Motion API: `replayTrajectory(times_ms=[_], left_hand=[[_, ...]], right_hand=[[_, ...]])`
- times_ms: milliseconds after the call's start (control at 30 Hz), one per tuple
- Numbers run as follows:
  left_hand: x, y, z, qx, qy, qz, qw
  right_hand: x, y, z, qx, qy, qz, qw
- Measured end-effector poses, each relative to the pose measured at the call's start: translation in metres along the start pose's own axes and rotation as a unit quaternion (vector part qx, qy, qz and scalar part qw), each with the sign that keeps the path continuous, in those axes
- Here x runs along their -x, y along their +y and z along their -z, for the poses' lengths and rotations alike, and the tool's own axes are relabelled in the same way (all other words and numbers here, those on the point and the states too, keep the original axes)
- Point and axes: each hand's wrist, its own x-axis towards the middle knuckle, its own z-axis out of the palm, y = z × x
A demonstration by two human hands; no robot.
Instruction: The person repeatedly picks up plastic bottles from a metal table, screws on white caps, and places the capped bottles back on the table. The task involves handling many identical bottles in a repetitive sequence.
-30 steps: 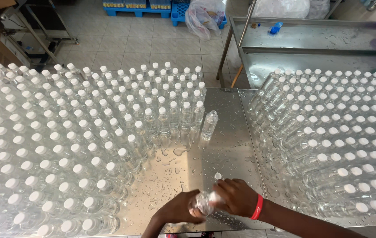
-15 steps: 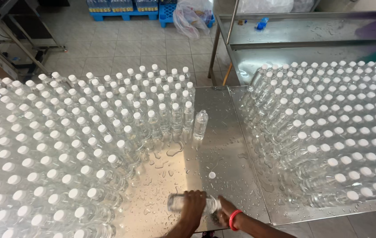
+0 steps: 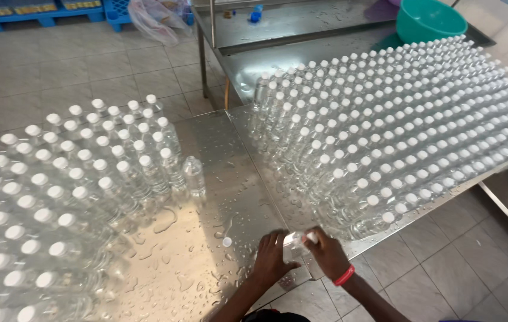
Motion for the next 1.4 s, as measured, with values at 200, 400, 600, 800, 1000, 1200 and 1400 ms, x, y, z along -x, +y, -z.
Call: replayTrajectory(times_ms=[200,400,600,800,1000,1200,1400], left_hand=[[0.007,-0.016,0.03,0.037,-0.074,0.039,0.996],[0.1,-0.085,0.062,0.052,-0.015,0.284,0.957],[0.203,-0.132,0.052,-0.035,0.122,0.327,0.937],[0.263,-0.12,0.049,0.034,0.245,0.489,0.836],[0.302,-0.087,0.066,0.111,0.224,0.4,0.882],[0.372,-0.08,0.068,0.083,0.246,0.422,0.869],[0.447,-0.083,0.073,0.074,0.364,0.567,0.735]], right_hand=[[-0.067,0.042,0.068,0.214,0.032,-0.04,0.976],[-0.12,0.078,0.1,0.276,0.067,-0.091,0.954],[-0.119,0.093,0.085,0.262,0.124,-0.078,0.954],[-0.113,0.022,-0.025,0.273,0.251,0.192,0.909],[-0.06,-0.133,-0.244,-0.061,-0.269,0.274,0.922],[0.043,-0.286,-0.364,-0.182,-0.45,0.299,0.821],[0.136,-0.323,-0.414,-0.24,-0.295,0.423,0.822]])
